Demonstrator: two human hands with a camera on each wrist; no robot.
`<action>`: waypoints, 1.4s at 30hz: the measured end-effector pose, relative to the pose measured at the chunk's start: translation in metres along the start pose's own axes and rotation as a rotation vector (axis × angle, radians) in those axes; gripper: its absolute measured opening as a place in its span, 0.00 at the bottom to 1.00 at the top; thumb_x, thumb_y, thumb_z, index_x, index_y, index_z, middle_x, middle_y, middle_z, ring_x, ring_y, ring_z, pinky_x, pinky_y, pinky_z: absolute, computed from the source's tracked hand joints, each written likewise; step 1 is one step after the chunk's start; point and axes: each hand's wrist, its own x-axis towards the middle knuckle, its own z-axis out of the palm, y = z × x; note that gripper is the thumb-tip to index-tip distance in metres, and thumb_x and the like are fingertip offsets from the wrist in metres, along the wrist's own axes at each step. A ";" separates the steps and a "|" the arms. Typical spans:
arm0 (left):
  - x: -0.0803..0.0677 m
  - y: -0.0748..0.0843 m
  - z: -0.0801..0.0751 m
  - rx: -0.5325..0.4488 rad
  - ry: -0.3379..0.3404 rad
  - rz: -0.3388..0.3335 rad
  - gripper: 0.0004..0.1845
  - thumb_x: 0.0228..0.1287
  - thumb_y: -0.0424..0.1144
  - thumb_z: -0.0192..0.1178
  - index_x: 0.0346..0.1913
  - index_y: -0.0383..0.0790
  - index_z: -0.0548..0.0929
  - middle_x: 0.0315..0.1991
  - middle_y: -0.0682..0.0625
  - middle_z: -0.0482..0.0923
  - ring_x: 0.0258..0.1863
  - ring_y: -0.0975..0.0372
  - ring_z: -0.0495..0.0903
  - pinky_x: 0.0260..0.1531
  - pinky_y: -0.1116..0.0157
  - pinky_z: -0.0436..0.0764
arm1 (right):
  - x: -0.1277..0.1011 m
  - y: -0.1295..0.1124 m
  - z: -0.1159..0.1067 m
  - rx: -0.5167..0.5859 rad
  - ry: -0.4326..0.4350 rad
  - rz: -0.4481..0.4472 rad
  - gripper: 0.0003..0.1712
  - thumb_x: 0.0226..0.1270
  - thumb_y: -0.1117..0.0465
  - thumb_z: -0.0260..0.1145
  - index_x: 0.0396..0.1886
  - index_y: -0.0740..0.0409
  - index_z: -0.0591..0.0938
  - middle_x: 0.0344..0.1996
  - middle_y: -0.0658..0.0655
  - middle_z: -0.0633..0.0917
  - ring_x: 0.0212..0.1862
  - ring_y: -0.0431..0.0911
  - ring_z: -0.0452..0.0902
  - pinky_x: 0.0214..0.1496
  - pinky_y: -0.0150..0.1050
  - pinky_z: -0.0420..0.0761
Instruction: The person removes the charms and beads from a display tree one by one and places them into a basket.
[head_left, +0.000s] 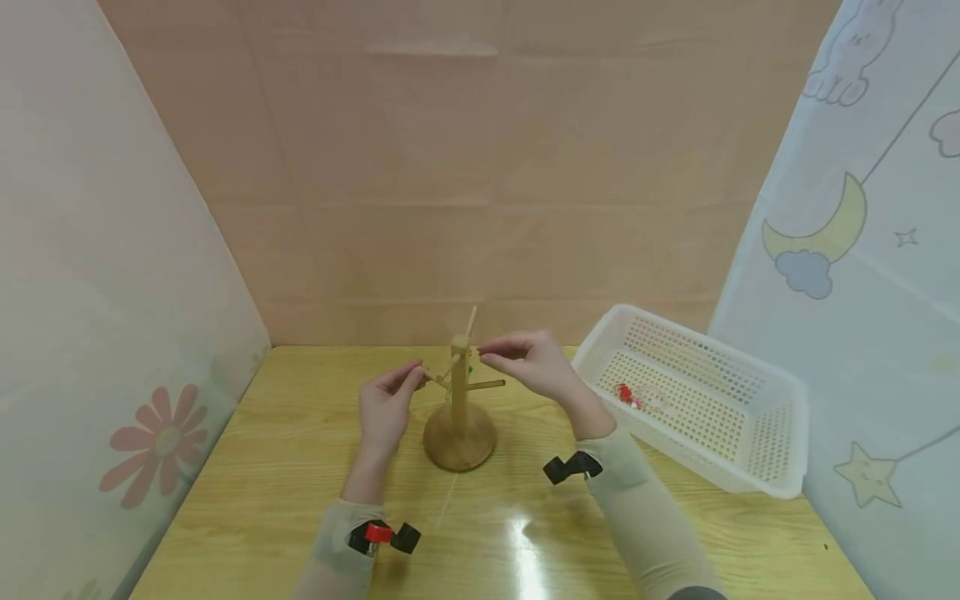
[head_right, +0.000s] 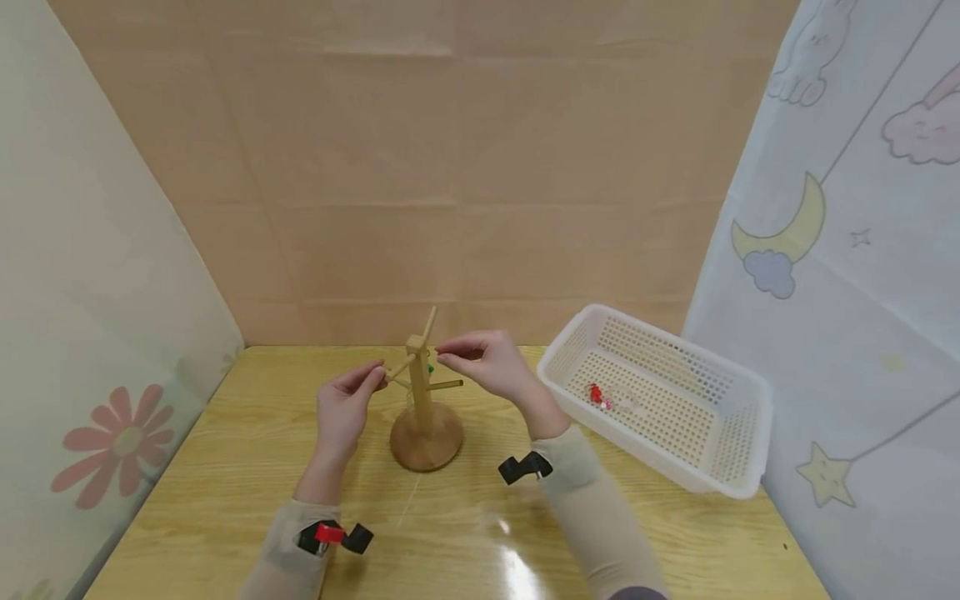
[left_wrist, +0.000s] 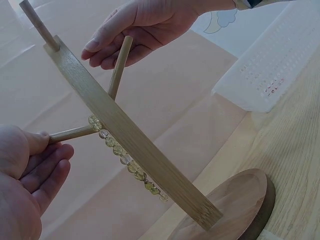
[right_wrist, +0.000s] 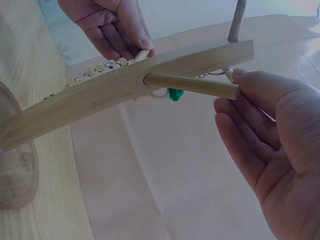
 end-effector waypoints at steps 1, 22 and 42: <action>0.000 0.000 0.000 -0.004 -0.003 -0.003 0.10 0.73 0.33 0.70 0.51 0.30 0.91 0.45 0.31 0.89 0.40 0.55 0.91 0.49 0.66 0.87 | 0.001 0.000 0.001 0.007 0.002 0.006 0.08 0.70 0.64 0.78 0.47 0.59 0.94 0.43 0.53 0.93 0.42 0.45 0.91 0.45 0.38 0.89; 0.002 -0.003 0.002 0.002 0.020 -0.008 0.10 0.73 0.32 0.71 0.50 0.28 0.91 0.44 0.31 0.89 0.38 0.59 0.91 0.47 0.68 0.87 | 0.003 0.003 0.010 0.009 -0.004 0.079 0.09 0.72 0.60 0.77 0.49 0.55 0.94 0.44 0.51 0.93 0.43 0.44 0.90 0.46 0.40 0.89; 0.004 -0.009 0.000 -0.025 -0.005 -0.019 0.11 0.74 0.35 0.71 0.51 0.30 0.91 0.48 0.24 0.86 0.44 0.44 0.90 0.51 0.64 0.87 | 0.006 0.000 0.015 0.020 -0.024 0.064 0.09 0.72 0.64 0.76 0.50 0.58 0.94 0.45 0.52 0.93 0.44 0.45 0.91 0.47 0.40 0.89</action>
